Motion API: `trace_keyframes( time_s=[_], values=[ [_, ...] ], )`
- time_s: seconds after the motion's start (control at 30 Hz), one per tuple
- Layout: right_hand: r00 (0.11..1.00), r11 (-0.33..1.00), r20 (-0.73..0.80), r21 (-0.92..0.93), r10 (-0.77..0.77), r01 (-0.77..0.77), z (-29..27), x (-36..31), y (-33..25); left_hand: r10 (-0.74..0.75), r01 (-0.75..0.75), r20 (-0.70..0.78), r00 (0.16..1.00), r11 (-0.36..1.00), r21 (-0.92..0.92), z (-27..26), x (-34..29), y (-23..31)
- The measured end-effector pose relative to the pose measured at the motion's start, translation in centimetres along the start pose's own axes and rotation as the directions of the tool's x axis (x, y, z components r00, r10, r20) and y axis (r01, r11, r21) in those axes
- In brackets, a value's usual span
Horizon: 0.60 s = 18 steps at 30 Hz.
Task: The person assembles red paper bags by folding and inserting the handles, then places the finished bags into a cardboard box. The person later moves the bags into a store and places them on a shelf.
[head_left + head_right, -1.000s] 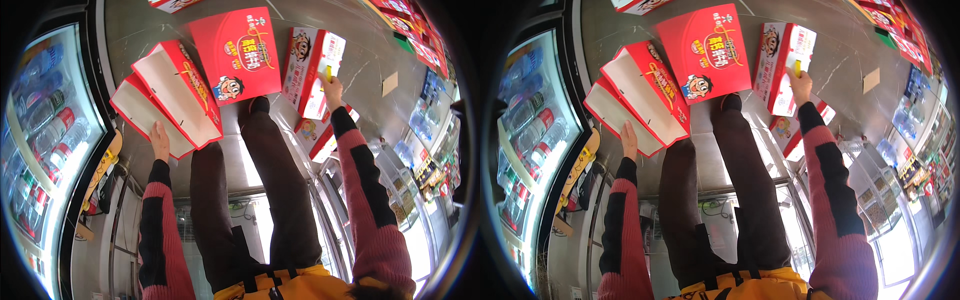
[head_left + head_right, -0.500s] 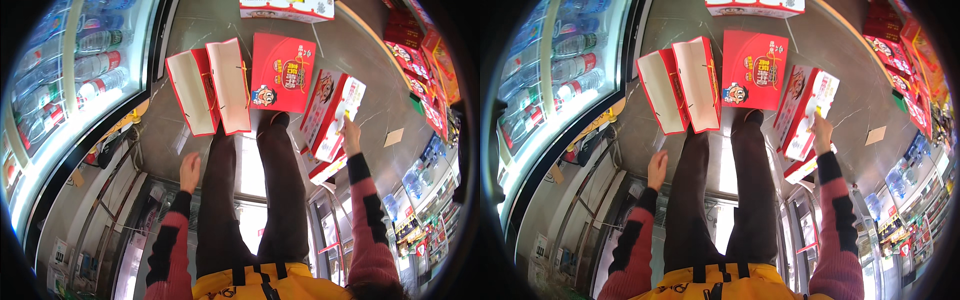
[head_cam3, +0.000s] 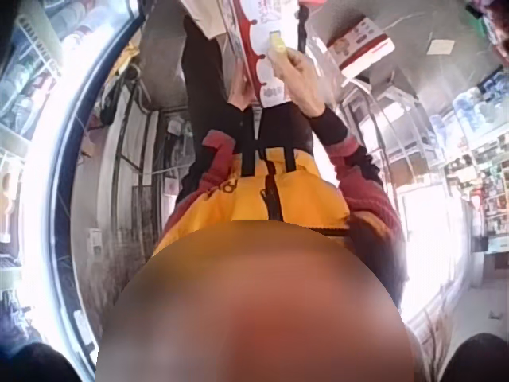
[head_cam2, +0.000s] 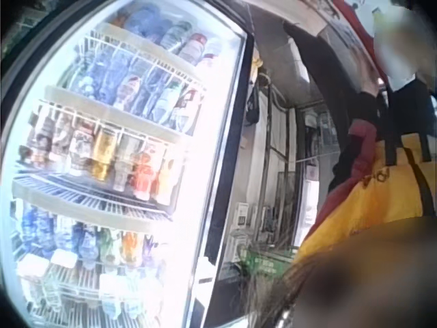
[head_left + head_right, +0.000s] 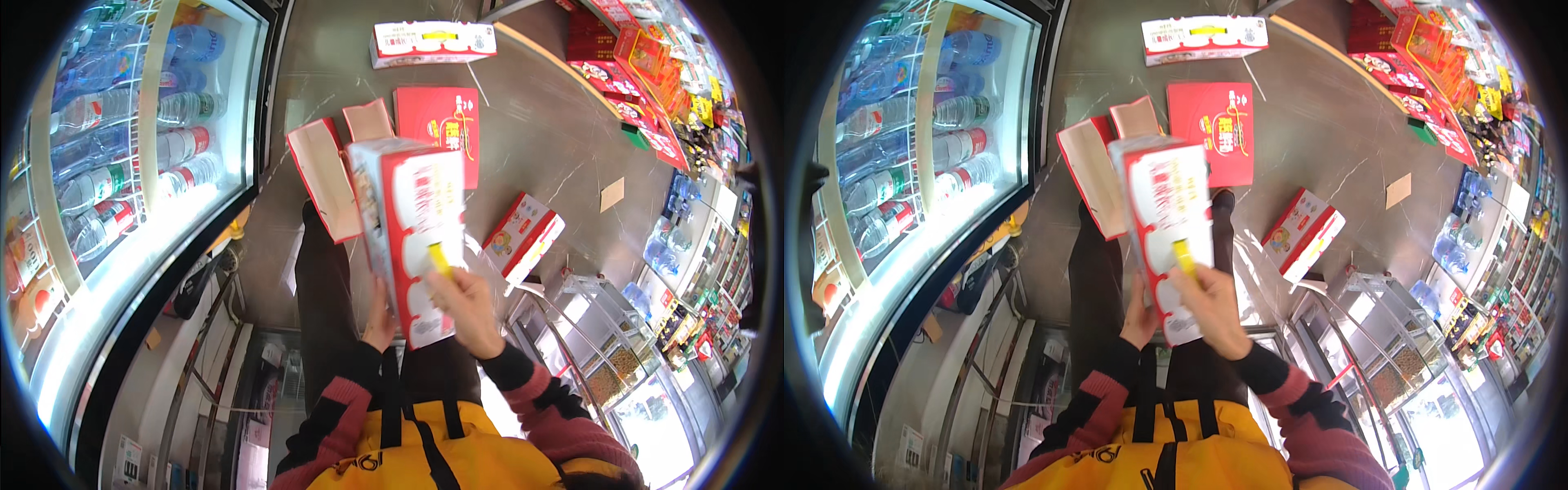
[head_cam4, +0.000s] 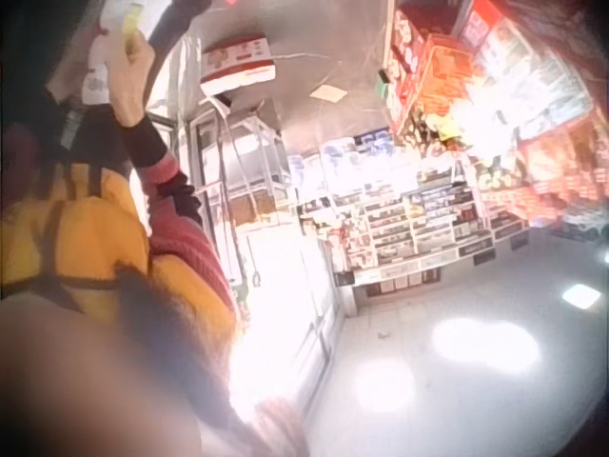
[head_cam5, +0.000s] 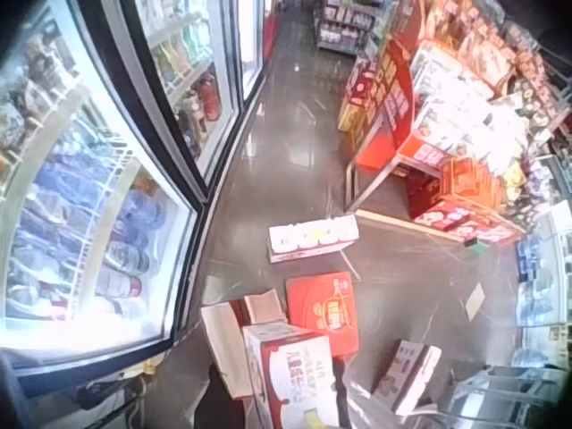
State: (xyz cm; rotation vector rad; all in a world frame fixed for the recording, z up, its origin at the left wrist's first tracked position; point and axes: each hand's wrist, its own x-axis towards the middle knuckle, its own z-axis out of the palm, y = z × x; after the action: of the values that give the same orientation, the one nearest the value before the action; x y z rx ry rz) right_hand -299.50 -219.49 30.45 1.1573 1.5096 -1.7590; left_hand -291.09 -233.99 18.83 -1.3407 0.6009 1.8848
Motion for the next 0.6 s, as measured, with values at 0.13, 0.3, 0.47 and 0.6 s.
trace_keyframes(
  time_s=[0.13, 0.3, 0.47, 0.6],
  values=[
    [0.991, 0.997, 0.13, -0.06, -0.038, 0.046, 6.7, 2.2, 2.9, 0.173, -0.178, 0.123, 0.977, 0.983, 0.035, -6.3, 1.1, 3.4],
    [0.979, 0.942, 0.133, -0.278, -0.153, 0.185, 12.2, 6.9, 5.9, 0.168, -0.17, 0.07, 0.983, 0.985, 0.037, -10.0, 4.9, 5.8],
    [0.986, 0.935, 0.07, -0.316, -0.148, 0.163, 15.0, 10.8, 6.4, -0.014, 0.03, 0.095, 0.995, 0.985, -0.169, -9.5, 7.5, 8.7],
    [0.976, 0.924, 0.05, -0.316, -0.212, 0.217, 16.5, 12.0, 5.9, -0.034, 0.052, 0.152, 0.988, 0.992, -0.117, -9.2, 7.0, 10.7]
  ],
)
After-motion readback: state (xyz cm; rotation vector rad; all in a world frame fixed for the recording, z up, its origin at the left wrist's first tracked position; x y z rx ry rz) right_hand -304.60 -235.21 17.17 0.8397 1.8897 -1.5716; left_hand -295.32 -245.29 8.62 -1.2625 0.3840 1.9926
